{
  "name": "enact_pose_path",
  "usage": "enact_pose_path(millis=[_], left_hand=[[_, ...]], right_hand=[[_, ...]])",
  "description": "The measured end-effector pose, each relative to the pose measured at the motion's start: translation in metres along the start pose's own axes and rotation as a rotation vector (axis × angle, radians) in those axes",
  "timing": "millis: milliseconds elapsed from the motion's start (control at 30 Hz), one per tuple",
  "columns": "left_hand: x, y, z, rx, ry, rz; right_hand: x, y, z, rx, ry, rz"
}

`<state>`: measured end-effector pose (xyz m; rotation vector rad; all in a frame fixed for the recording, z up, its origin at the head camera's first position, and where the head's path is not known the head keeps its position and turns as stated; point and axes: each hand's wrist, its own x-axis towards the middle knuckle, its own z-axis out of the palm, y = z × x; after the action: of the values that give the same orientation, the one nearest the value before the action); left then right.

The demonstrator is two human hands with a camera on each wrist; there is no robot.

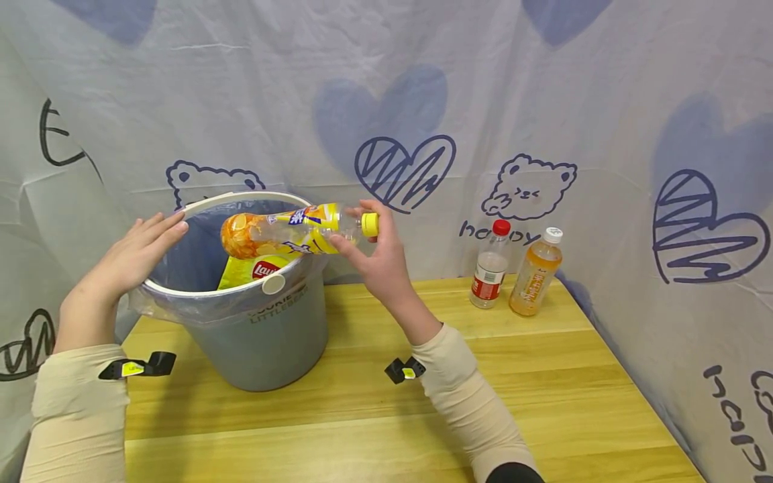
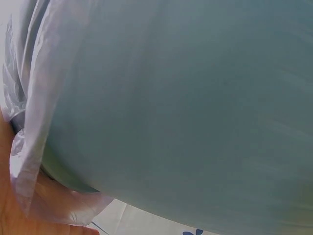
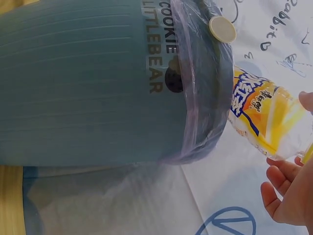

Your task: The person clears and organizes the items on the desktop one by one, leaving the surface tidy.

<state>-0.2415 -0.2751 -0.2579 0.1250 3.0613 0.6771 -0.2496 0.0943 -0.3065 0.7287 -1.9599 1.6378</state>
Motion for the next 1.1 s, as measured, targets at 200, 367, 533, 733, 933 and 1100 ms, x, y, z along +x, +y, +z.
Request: enact_pose_path(millis=[200, 367, 533, 733, 933, 1100], left_hand=[[0.0, 0.001, 0.0, -0.001, 0.001, 0.002], [-0.001, 0.002, 0.0, 0.0, 0.007, -0.004], [-0.001, 0.001, 0.0, 0.0, 0.009, -0.007], [-0.001, 0.002, 0.0, -0.003, 0.007, -0.007], [-0.001, 0.003, -0.001, 0.001, 0.0, -0.007], [-0.002, 0.003, 0.0, -0.001, 0.002, -0.007]], right_hand=[[0.001, -0.002, 0.002, -0.01, -0.025, 0.0], [0.003, -0.002, 0.003, -0.008, -0.041, -0.003], [0.004, -0.003, 0.006, -0.013, -0.053, -0.01], [0.006, -0.008, 0.009, -0.043, -0.074, -0.006], [0.006, -0.009, 0.013, -0.108, -0.105, -0.02], [0.006, -0.005, 0.015, -0.14, -0.121, -0.058]])
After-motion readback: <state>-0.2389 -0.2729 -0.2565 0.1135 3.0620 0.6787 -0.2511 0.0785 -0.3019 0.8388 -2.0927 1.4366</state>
